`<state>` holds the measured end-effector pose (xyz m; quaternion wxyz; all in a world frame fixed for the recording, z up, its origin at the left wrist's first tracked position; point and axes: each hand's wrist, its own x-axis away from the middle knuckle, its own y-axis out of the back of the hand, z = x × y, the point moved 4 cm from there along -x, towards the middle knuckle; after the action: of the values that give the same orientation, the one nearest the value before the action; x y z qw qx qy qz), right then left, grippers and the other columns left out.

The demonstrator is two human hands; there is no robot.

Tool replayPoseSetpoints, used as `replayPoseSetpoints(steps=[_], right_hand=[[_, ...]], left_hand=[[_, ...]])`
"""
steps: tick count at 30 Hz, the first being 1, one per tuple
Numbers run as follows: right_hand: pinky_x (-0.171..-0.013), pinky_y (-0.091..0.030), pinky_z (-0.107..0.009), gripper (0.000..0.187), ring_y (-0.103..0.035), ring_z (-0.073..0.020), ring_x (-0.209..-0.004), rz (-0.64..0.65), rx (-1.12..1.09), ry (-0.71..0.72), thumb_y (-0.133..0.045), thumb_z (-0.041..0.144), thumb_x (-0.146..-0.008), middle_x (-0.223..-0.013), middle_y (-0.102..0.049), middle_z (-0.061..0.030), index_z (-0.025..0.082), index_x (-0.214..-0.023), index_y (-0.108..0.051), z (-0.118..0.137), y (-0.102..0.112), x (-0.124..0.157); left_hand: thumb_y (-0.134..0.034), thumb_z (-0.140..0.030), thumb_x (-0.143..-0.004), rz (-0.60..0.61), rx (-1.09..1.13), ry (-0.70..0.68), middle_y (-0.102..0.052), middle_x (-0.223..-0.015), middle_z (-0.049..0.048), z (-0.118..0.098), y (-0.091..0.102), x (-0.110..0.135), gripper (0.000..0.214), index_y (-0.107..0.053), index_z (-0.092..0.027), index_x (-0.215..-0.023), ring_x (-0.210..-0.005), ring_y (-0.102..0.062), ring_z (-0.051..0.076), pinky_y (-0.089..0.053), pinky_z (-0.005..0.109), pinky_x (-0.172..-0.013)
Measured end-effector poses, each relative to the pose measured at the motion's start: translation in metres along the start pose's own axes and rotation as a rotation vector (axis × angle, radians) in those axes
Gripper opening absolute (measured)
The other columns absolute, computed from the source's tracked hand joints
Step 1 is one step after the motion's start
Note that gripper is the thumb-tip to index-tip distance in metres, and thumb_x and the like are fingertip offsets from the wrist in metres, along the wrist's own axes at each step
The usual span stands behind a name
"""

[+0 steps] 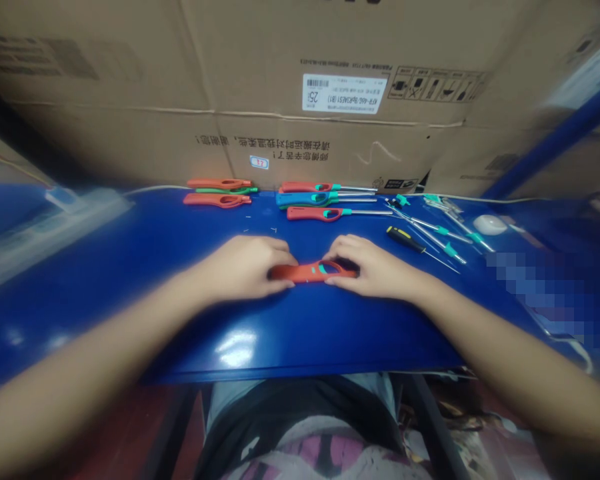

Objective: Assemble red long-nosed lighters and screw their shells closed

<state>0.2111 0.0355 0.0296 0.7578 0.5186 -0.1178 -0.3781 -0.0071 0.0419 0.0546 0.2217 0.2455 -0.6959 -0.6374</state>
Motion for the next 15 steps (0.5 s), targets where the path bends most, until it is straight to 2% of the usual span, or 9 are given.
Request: replayPoseSetpoints(steps=[3, 10, 15], right_hand=[[-0.092, -0.046, -0.040, 0.026, -0.060, -0.0245, -0.105, 0.013, 0.034, -0.008, -0.071, 0.035, -0.090, -0.110, -0.066, -0.0086, 0.019, -0.111, -0.066, 0.001, -0.001, 0.000], [-0.082, -0.041, -0.039, 0.027, -0.063, -0.0254, -0.095, 0.037, 0.318, 0.049, -0.068, 0.030, -0.088, -0.105, -0.069, -0.0093, 0.017, -0.112, -0.070, 0.011, -0.001, 0.000], [-0.082, -0.043, -0.035, 0.018, -0.064, -0.0202, -0.088, 0.001, 0.258, 0.073, -0.061, 0.028, -0.096, -0.099, -0.071, -0.0063, 0.016, -0.102, -0.072, 0.010, 0.001, 0.001]], left_hand=[[-0.063, -0.039, -0.091, 0.002, -0.013, -0.005, -0.072, -0.108, -0.0003, -0.001, -0.001, -0.001, 0.027, -0.073, -0.028, -0.113, -0.093, -0.069, 0.020, -0.045, 0.028, -0.069], [-0.063, -0.031, -0.086, -0.027, -0.141, -0.027, -0.072, -0.101, 0.0032, -0.008, -0.008, -0.003, 0.025, -0.073, -0.022, -0.107, -0.090, -0.069, 0.022, -0.047, 0.030, -0.070], [-0.053, -0.029, -0.097, -0.093, -0.151, -0.035, -0.072, -0.104, 0.0047, -0.003, -0.012, -0.003, 0.022, -0.071, -0.020, -0.107, -0.092, -0.069, 0.022, -0.048, 0.030, -0.070]])
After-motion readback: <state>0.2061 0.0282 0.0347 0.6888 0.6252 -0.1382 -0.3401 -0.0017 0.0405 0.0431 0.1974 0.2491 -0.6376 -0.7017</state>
